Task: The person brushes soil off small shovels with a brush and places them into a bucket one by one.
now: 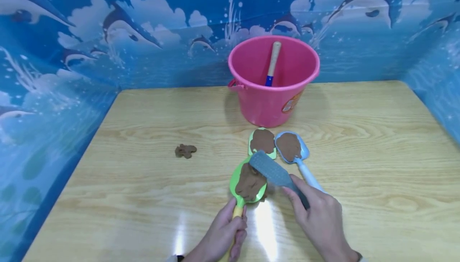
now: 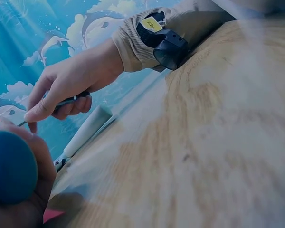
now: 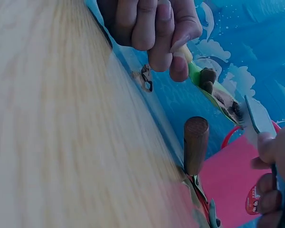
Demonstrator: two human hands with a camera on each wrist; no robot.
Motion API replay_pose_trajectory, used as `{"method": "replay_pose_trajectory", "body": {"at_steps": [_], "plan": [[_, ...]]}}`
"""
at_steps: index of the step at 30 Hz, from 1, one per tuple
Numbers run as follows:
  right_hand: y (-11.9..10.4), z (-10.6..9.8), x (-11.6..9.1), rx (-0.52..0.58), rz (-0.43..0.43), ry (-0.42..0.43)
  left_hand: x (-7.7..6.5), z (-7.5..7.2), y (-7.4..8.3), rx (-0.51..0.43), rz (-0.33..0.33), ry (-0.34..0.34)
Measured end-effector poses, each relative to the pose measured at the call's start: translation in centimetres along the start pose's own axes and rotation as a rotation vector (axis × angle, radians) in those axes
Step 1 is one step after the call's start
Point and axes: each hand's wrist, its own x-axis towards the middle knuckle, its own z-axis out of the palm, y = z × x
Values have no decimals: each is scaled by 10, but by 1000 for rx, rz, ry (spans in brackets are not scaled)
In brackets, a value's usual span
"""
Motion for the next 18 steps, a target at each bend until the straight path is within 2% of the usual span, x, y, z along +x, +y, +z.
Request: {"method": "replay_pose_trajectory", "body": {"at_steps": [4, 7, 11, 14, 18], "plan": [[0, 3, 1, 5, -34, 111, 0, -1, 0, -26, -9, -21], [0, 5, 3, 3, -60, 181, 0, -1, 1, -71, -41, -25], [3, 3, 6, 31, -36, 238, 1, -3, 3, -138, -81, -9], [2, 3, 8, 92, -84, 212, 0, -4, 3, -154, -82, -11], [-3, 8, 8, 187, -255, 99, -1, -4, 2, -146, -68, -18]]}}
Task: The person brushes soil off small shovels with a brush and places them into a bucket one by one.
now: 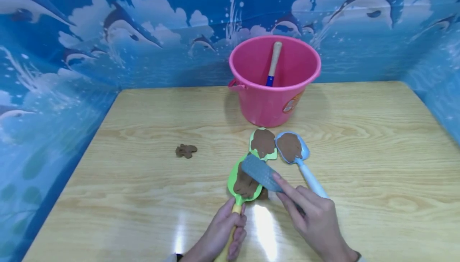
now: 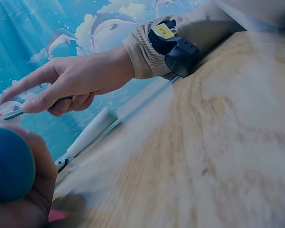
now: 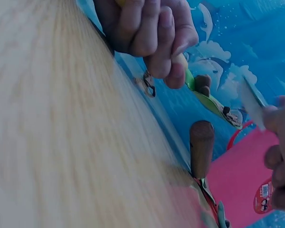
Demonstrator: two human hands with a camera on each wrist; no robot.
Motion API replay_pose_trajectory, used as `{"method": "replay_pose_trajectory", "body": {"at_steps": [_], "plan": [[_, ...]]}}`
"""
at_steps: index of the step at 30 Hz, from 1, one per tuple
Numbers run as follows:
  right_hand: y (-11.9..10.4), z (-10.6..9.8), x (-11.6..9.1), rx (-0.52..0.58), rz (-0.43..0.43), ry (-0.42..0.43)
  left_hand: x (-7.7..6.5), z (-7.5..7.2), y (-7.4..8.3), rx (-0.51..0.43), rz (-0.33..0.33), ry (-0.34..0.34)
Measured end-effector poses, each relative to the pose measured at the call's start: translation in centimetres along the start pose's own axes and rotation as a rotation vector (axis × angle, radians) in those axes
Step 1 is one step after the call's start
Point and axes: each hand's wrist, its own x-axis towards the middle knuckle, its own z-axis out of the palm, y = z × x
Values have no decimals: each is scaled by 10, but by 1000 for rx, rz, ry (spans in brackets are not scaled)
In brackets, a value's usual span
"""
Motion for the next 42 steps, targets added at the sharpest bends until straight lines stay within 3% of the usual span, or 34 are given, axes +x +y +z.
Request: {"method": "replay_pose_trajectory", "body": {"at_steps": [4, 6, 13, 18, 21, 23, 26, 30, 38, 42], "plan": [[1, 2, -5, -6, -37, -131, 0, 1, 0, 1, 0, 3], [1, 2, -7, -59, -25, -141, 0, 1, 0, 1, -4, -3], [0, 0, -1, -202, -15, 0, 1, 1, 0, 7, -11, -23], [1, -3, 3, -194, 15, 78, 1, 0, 0, 7, -12, -24], [2, -4, 4, -101, 26, 114, -1, -2, 0, 7, -16, -20], [3, -3, 3, -17, -14, 82, -1, -3, 0, 1, -14, -16], [2, 1, -2, 91, -102, -60, 0, -3, -1, 0, -5, -16], [-1, 5, -9, 96, -133, -186, 1, -2, -1, 13, 7, -14], [-2, 4, -6, -89, -71, -87, 3, 0, -1, 66, 25, -19], [-5, 2, -2, -120, -44, -29, 2, 2, -1, 74, 19, -7]]}}
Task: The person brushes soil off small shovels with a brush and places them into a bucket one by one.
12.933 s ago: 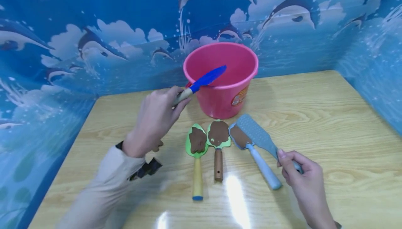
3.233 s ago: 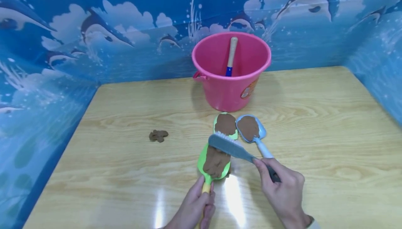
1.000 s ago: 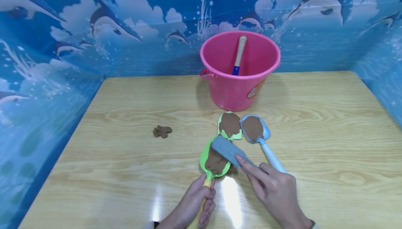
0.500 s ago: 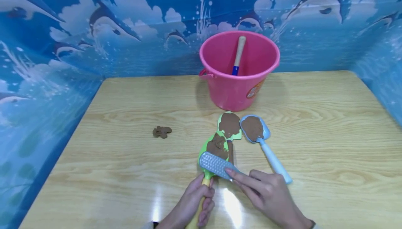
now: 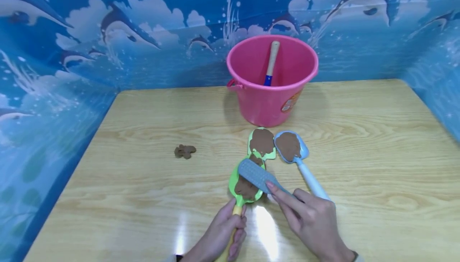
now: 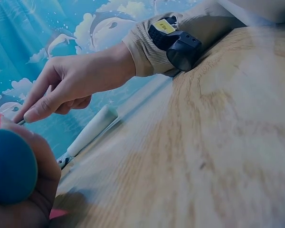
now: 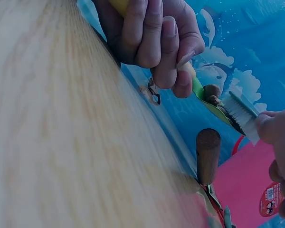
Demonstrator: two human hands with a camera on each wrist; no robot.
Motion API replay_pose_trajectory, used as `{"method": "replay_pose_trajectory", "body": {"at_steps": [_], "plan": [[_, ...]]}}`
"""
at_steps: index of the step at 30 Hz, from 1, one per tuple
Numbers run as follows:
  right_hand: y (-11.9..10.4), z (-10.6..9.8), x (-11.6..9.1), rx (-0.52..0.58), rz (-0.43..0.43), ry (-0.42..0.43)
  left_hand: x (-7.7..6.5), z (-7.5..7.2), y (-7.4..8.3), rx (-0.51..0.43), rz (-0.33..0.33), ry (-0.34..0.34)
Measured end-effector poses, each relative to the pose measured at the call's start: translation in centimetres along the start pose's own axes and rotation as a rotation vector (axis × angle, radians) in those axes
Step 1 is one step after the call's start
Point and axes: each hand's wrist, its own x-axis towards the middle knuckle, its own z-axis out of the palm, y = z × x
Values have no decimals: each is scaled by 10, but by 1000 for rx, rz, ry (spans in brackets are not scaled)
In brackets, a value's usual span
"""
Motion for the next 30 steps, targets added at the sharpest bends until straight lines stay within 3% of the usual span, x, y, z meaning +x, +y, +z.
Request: {"method": "replay_pose_trajectory", "body": {"at_steps": [9, 18, 30], "plan": [[1, -2, 7, 131, -39, 160, 0, -2, 3, -82, -36, 8], [3, 5, -10, 223, -63, -115, -2, -3, 3, -86, -37, -28], [-1, 7, -10, 323, -49, -110, -1, -5, 4, -105, -39, 5]]}}
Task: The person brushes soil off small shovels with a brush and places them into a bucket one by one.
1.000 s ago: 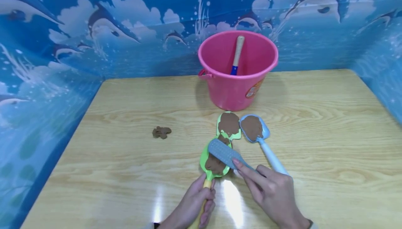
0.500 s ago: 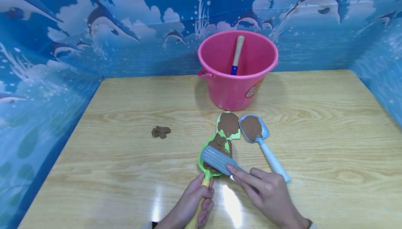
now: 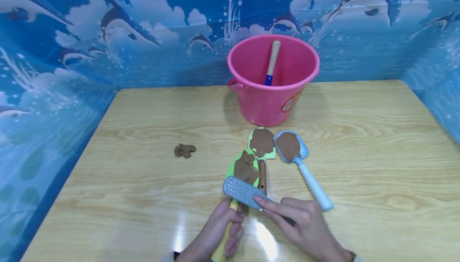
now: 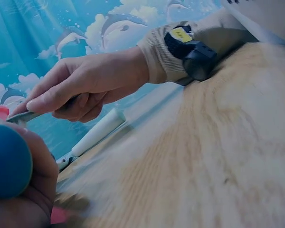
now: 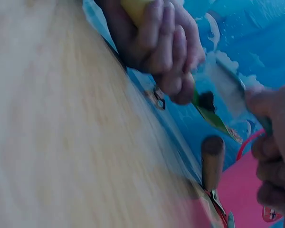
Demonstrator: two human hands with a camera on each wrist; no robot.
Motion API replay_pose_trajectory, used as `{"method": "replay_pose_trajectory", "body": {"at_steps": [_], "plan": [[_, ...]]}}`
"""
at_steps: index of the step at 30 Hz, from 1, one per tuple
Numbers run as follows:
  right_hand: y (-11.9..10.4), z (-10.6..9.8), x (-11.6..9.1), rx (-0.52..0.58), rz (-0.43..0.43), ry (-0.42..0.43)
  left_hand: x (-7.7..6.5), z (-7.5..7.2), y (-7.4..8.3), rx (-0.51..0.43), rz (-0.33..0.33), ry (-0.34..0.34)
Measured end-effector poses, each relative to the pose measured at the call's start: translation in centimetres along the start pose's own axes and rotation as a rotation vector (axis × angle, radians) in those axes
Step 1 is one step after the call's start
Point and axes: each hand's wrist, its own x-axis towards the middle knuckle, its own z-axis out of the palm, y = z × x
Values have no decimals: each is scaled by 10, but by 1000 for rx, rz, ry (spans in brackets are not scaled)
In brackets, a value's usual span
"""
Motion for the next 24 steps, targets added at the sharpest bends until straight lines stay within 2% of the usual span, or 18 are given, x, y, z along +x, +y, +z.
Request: {"method": "replay_pose_trajectory", "body": {"at_steps": [3, 7, 12, 17, 21, 24], "plan": [[-2, -1, -1, -15, 61, -39, 0, 0, 0, -3, -1, 9], [-3, -4, -1, -102, 120, -66, 1, 1, -1, 18, 0, 28], [-3, -6, 2, -239, 109, -2, 2, 3, -2, 46, -7, 47], [-3, -7, 6, -283, 104, 56, 2, 3, -2, 59, 9, 30], [0, -9, 8, -240, 42, 135, 1, 2, -1, 46, 8, 20], [2, -9, 6, -132, 9, 119, 0, 2, 0, 44, 7, 22]]}}
